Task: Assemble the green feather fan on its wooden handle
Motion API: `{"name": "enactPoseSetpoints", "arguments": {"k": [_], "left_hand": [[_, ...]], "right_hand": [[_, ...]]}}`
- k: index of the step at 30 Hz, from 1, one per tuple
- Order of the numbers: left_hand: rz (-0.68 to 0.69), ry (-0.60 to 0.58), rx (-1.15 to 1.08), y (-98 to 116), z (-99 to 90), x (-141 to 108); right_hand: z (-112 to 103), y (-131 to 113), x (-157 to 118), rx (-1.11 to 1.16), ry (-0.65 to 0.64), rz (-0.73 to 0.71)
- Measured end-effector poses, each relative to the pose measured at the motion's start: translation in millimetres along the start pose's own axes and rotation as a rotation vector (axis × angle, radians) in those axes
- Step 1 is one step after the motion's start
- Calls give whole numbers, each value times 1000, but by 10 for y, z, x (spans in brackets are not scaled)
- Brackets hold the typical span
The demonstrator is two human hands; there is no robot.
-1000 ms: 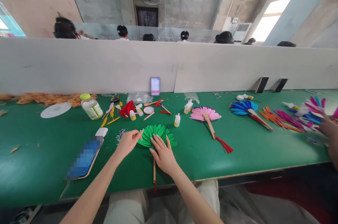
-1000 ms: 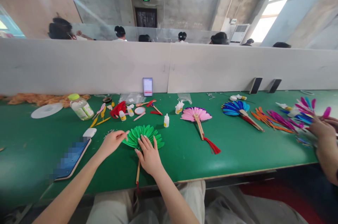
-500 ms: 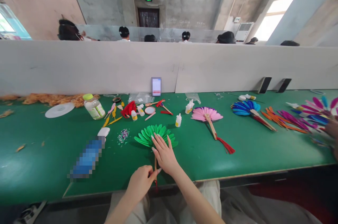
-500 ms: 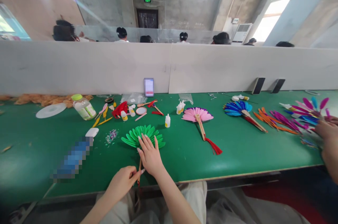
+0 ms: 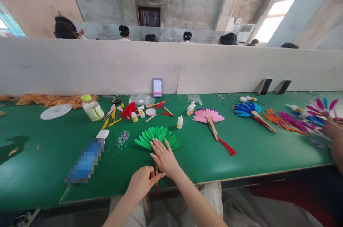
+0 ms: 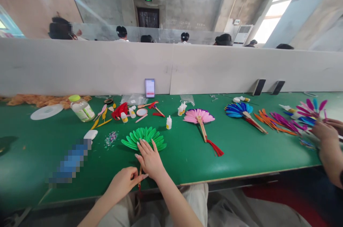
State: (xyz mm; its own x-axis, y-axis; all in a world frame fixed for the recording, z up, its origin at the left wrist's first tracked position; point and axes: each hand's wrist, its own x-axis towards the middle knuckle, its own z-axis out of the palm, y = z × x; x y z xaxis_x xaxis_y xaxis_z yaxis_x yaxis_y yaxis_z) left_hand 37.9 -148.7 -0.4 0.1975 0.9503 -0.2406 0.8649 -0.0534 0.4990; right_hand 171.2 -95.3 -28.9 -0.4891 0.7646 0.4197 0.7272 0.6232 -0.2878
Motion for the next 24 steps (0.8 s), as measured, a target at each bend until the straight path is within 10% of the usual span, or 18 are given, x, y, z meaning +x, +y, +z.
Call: {"name": "enactPoseSetpoints", "arguments": {"k": [24], "left_hand": [[29,-17,-13,-43,19,14]], "right_hand": [[-22,16,34,21,-47,-91]]}}
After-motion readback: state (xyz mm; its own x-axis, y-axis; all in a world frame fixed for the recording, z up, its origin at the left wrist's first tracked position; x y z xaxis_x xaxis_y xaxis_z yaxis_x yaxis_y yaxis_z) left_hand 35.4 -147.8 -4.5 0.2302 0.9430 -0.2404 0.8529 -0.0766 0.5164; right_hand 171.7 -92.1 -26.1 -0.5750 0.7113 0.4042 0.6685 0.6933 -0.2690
